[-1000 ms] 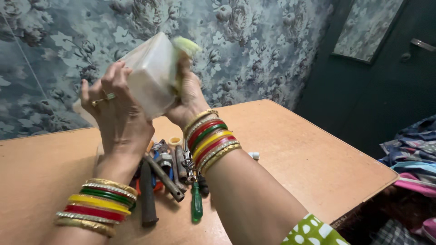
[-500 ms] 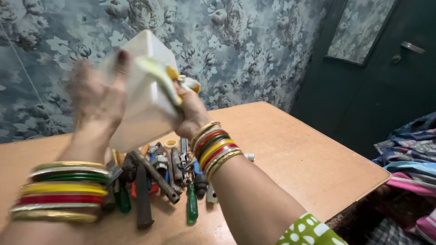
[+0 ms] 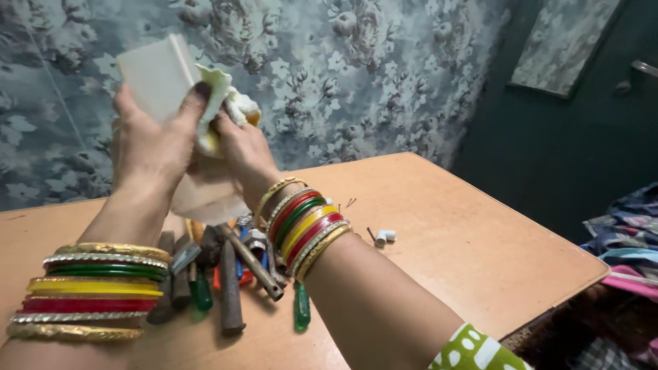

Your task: The person opens a plastic container and removes various tools and small parts, placing them on the table. They then use a cloth to wipe the inside of the container and clean several tools one by one before setting them aside.

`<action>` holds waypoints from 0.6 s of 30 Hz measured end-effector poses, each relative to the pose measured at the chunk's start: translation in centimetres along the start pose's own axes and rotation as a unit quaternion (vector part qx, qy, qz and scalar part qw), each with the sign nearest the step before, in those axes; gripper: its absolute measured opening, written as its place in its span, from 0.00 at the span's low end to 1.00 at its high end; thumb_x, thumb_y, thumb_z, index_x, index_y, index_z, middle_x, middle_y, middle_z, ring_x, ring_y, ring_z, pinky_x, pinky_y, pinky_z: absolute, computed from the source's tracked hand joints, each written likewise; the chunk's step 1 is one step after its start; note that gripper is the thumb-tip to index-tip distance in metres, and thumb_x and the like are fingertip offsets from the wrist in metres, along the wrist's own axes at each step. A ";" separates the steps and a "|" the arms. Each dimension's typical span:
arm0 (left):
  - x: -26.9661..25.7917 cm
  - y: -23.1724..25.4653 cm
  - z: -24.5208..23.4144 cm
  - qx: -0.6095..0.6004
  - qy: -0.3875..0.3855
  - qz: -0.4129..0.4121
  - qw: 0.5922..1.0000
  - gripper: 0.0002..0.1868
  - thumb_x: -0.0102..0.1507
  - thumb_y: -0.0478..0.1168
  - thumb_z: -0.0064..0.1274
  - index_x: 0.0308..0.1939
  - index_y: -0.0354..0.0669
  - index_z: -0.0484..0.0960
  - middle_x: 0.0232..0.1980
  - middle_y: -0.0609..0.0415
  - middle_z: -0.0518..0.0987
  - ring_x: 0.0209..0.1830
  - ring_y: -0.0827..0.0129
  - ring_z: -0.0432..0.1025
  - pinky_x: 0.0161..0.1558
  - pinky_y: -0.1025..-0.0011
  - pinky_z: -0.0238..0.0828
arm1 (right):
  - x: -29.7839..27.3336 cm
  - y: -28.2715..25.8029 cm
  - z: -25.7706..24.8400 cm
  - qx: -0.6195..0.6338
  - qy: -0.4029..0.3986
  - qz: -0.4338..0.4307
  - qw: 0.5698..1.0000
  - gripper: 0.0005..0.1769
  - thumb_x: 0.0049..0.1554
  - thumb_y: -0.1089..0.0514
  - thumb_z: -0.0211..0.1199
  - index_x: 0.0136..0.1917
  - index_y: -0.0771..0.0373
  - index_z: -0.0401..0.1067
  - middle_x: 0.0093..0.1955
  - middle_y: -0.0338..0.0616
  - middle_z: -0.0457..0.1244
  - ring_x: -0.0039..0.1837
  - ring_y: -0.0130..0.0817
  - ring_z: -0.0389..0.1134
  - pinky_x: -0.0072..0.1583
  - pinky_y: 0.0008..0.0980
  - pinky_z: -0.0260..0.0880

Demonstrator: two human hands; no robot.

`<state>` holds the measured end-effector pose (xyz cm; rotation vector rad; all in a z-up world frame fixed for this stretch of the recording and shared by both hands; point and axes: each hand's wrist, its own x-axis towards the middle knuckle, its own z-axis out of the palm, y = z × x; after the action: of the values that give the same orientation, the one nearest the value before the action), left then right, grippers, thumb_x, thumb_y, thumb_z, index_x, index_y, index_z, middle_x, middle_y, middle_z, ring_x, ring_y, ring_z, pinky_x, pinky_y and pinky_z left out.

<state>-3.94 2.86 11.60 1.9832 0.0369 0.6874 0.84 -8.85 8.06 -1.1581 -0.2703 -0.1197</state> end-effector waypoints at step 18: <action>0.5 -5.3 -1.8 -0.007 0.054 -0.093 0.994 0.46 0.61 0.55 0.53 0.78 0.44 0.53 0.67 0.33 0.70 0.62 0.46 0.72 0.59 0.56 0.71 | 1.5 4.1 3.0 -0.183 0.008 -0.081 0.980 0.17 0.60 0.59 0.52 0.61 0.62 0.70 0.50 0.47 0.69 0.47 0.32 0.71 0.49 0.34 0.73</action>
<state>-3.04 7.15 8.08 1.8995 0.2780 0.6698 2.82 -4.39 5.94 -1.4986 -0.3368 -0.3320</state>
